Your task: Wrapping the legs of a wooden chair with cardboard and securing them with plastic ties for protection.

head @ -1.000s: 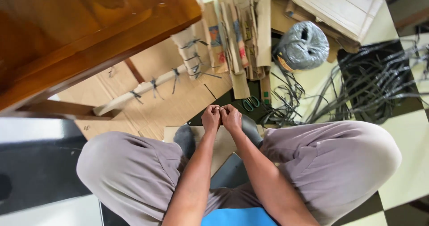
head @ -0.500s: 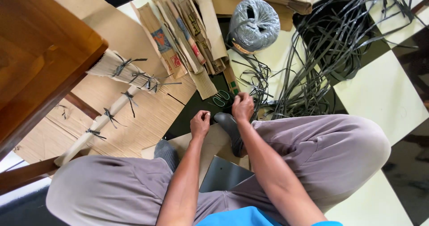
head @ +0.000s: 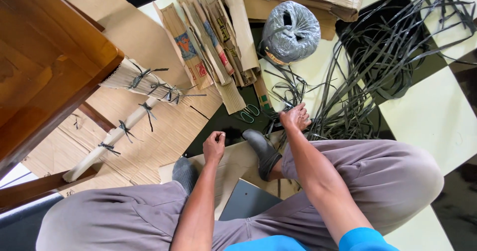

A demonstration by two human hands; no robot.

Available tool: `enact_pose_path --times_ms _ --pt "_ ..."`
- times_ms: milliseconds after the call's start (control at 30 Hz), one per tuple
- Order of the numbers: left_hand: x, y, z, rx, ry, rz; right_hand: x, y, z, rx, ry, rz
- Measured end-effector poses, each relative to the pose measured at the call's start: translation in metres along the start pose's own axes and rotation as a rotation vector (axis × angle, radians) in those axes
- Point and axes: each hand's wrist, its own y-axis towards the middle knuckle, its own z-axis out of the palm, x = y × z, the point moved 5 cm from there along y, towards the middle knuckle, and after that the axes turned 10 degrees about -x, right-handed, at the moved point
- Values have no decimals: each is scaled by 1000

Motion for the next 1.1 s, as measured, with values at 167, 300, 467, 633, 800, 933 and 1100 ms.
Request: enact_pose_path --times_ms 167,300,467,633,800,933,1100 --pt "-9 -2 -10 -21 -23 -3 -10 30 42 -93 86 -19" --pt "-14 -6 -13 -31 -26 17 17 6 -10 -257 390 -45" --pt "-21 -8 -11 -29 -57 22 82 -46 -42 -415 622 -272" --pt "-28 -6 -22 -37 -117 0 145 -141 -103 -231 700 -492" --pt "-20 -5 -36 -77 -161 -4 155 -153 -22 174 603 -673" --pt "0 1 -36 -102 -154 -10 144 -135 33 245 370 -606" --pt "28 13 -22 -42 -139 -69 134 -140 16 153 303 -463"
